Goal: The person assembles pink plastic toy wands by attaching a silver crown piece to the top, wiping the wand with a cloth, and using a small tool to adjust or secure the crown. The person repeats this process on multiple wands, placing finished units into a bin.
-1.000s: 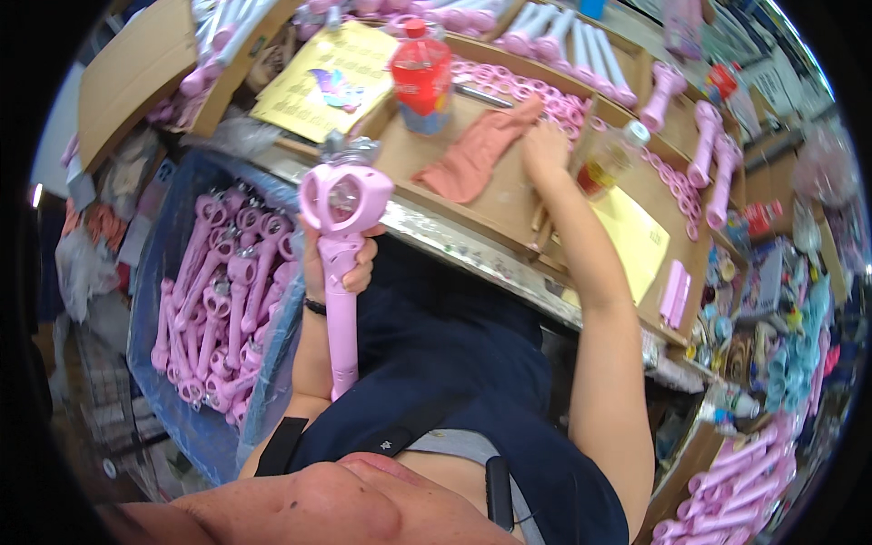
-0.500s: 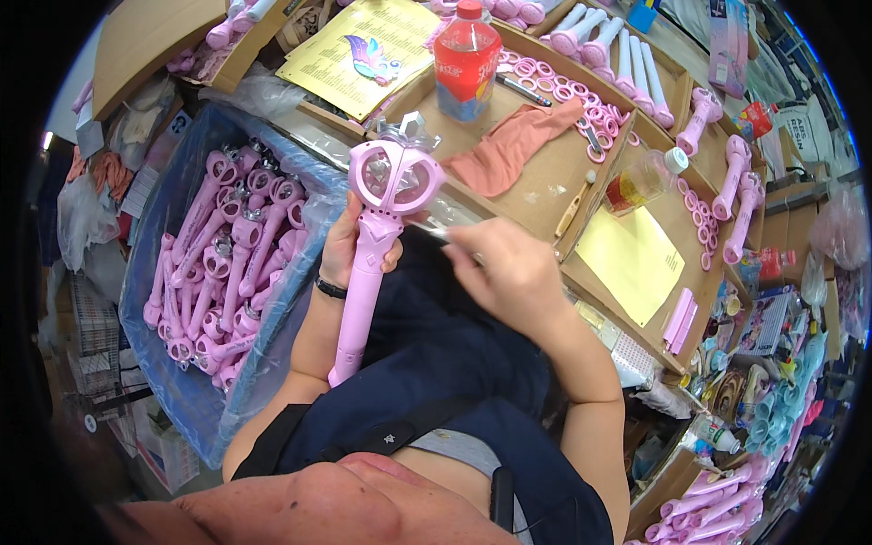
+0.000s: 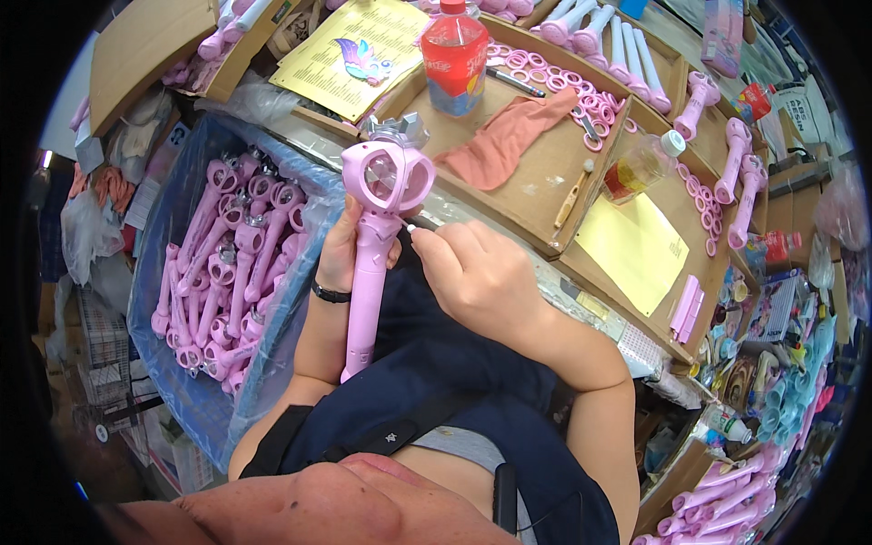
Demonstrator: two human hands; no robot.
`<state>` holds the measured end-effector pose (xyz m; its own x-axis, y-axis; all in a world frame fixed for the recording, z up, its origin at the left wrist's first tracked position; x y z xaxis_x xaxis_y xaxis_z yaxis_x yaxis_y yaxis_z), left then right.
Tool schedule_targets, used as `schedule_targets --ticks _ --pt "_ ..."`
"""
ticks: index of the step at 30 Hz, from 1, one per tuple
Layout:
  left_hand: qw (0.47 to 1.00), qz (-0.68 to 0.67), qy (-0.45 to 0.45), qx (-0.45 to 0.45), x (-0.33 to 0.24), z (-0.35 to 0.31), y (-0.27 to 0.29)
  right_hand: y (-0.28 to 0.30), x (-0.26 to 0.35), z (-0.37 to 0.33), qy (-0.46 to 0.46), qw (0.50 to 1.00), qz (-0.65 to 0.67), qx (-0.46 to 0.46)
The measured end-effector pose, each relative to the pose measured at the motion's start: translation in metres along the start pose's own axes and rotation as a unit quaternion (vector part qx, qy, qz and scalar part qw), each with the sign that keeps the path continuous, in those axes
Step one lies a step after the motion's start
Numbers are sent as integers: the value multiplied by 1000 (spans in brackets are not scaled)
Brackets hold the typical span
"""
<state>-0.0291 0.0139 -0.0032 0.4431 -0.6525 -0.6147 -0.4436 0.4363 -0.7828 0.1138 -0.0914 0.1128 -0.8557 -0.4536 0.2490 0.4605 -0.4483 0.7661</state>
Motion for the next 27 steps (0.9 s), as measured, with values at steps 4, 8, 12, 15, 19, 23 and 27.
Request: schedule_targets --ticks 4,8,12,15,19,23,27 --pt "999 42 -5 8 -1 0 -6 -3 -3 0 5 1000 -15 -10" --pt "997 72 -7 0 -2 -1 -9 -5 -4 -2 9 1000 -25 -2" --pt "997 82 -9 -10 -2 0 -9 -3 -3 -5 0 1000 -25 -6" --pt "996 88 -7 -8 -1 -1 -10 -4 -5 -5 -9 1000 -16 -5" --pt "992 128 -12 -21 -1 -2 -12 -7 -14 -3 -43 998 36 8" --pt "985 166 -26 -37 -4 -2 -13 -13 -20 -5 -68 997 44 12" --pt "980 193 -29 -45 -3 -3 -15 -20 -22 -12 -86 993 78 -9"
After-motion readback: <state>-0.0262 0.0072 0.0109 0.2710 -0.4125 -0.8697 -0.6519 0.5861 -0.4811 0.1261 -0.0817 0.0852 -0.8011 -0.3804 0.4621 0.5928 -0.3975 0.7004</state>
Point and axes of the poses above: each hand's wrist, its own z-axis towards the middle knuckle, its own y-axis out of the back of the hand, x = y × z, the point moved 4 cm from there along z, towards the middle knuckle, and after that the axes turned 6 degrees about x, right-handed, at the moved point
